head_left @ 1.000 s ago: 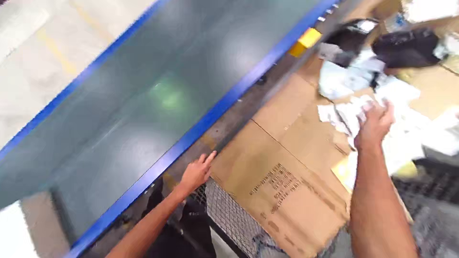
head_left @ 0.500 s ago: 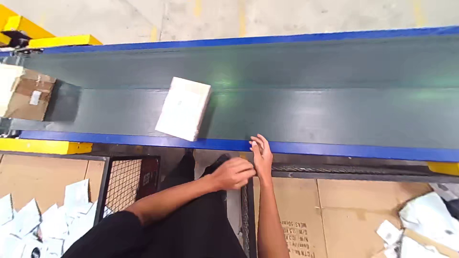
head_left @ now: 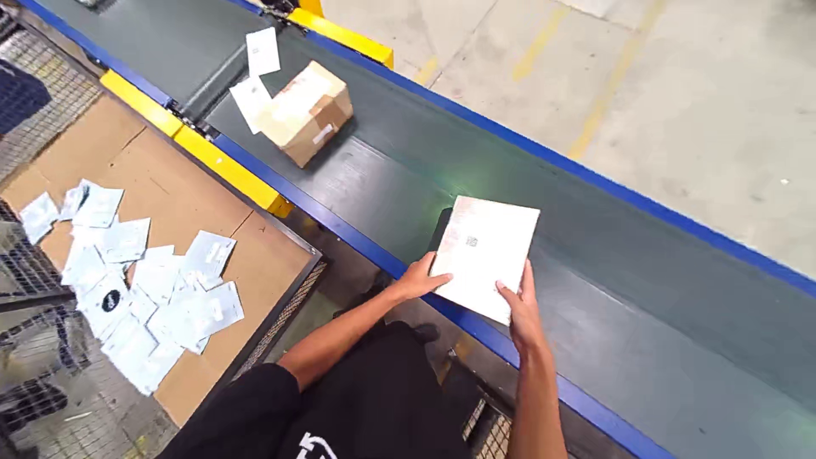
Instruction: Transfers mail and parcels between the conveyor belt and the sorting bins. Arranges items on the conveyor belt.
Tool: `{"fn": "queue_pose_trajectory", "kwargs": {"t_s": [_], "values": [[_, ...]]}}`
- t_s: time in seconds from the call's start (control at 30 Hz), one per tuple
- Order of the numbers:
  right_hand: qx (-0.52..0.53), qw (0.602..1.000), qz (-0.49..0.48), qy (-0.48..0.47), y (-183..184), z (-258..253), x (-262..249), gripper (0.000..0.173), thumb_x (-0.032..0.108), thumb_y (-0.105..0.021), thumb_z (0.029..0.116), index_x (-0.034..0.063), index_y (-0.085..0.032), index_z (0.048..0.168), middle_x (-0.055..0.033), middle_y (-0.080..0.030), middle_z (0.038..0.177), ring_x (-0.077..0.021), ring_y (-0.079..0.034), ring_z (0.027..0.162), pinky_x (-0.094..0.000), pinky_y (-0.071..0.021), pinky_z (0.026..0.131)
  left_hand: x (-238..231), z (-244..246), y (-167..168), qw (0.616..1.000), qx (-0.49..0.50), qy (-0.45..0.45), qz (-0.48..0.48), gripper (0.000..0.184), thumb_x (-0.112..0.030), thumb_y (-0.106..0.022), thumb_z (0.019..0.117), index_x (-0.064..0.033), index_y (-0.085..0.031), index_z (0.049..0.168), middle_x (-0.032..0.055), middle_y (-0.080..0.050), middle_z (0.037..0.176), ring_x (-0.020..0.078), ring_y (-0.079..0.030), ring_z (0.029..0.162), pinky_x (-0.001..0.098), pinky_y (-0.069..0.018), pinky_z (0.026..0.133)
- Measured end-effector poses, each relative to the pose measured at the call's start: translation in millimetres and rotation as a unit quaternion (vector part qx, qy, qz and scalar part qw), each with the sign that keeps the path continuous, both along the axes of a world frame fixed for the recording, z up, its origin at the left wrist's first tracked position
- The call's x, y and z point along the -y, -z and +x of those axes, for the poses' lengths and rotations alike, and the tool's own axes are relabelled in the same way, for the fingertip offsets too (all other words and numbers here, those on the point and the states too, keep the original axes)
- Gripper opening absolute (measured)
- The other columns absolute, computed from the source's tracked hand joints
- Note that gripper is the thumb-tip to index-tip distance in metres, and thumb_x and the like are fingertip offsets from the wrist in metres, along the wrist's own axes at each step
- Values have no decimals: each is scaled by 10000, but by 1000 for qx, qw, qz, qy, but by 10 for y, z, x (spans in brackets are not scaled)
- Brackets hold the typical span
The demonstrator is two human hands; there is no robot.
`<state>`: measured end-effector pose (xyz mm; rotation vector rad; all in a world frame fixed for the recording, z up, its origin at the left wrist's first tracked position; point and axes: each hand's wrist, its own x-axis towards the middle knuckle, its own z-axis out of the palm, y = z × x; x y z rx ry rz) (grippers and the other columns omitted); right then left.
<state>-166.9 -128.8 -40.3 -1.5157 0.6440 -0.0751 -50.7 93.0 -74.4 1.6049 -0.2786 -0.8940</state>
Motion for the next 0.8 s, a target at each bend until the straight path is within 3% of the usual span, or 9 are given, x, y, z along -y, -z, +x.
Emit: {"fn": "queue_pose_trajectory", "kwargs": {"t_s": [0.03, 0.13, 0.23, 0.3, 0.37, 0.43, 0.5, 0.63, 0.8], "values": [[-3, 1000, 29, 11, 74, 73, -166, 925, 205, -648, 926, 258, -84, 1658, -103, -433, 1571, -190, -601, 1271, -393, -585, 971, -242, 211, -52, 999, 37, -9, 10, 649, -295, -722, 955, -1, -475, 1478, 200, -642, 1341, 271, -670, 1187, 487, -544, 1050], [-12, 992, 105, 73, 403, 106, -701, 919, 255, -626, 932, 271, -56, 1652, -108, -436, 1560, -215, -596, 1266, -423, -585, 960, -982, 1067, -385, 964, 209, -112, 121, 598, -360, -676, 968, -17, -534, 1437, 175, -591, 1413, 253, -605, 1272, 440, -512, 1084], [1, 981, 131, 143, 529, 53, -1174, 964, 261, -644, 911, 288, -30, 1653, -106, -380, 1598, -222, -567, 1304, -433, -575, 977, -1711, 2023, -764, 859, 314, -303, 266, 670, -402, -710, 944, 7, -518, 1440, 230, -541, 1451, 351, -521, 1360, 513, -431, 1146], [2, 975, 137, 176, 532, -19, -1317, 960, 257, -627, 909, 284, -21, 1652, -111, -363, 1605, -222, -562, 1309, -432, -572, 977, -2142, 2550, -781, 813, 323, -355, 328, 806, -508, -736, 895, -10, -477, 1474, 253, -469, 1511, 420, -451, 1402, 590, -388, 1149], [-4, 971, 137, 197, 517, -135, -1292, 931, 260, -612, 918, 267, -38, 1652, -111, -395, 1581, -208, -580, 1283, -413, -577, 966, -2405, 2892, -596, 852, 239, -347, 312, 911, -550, -790, 832, -22, -458, 1497, 259, -473, 1509, 435, -466, 1387, 621, -400, 1127], [-2, 965, 129, 227, 499, -281, -1144, 884, 267, -600, 935, 225, -81, 1650, -121, -453, 1536, -197, -610, 1241, -399, -587, 949, -2380, 3034, -401, 923, 40, -314, 218, 869, -518, -803, 843, -89, -449, 1509, 193, -560, 1444, 356, -569, 1299, 561, -511, 1030], [12, 965, 110, 239, 434, -398, -953, 864, 258, -589, 946, 185, -92, 1649, -130, -452, 1536, -193, -605, 1248, -388, -582, 963, -2245, 2964, -233, 948, -111, -270, 130, 845, -501, -771, 878, -139, -392, 1541, 150, -557, 1453, 325, -590, 1283, 544, -554, 988], [59, 971, 47, 228, 343, -247, -830, 904, 169, -661, 933, 124, -108, 1647, -159, -419, 1568, -217, -573, 1306, -402, -565, 1016, -1956, 2580, -212, 970, -91, -200, 103, 788, -431, -731, 929, -159, -341, 1557, 130, -581, 1426, 300, -626, 1236, 531, -578, 955], [124, 964, 29, 234, 338, -104, -825, 914, 75, -761, 874, 44, -229, 1616, -163, -357, 1624, -228, -491, 1404, -432, -498, 1118, -1372, 1737, -201, 997, -28, -45, 49, 877, -367, -695, 962, -212, -142, 1624, 65, -520, 1496, 189, -609, 1256, 437, -562, 1010]]}}
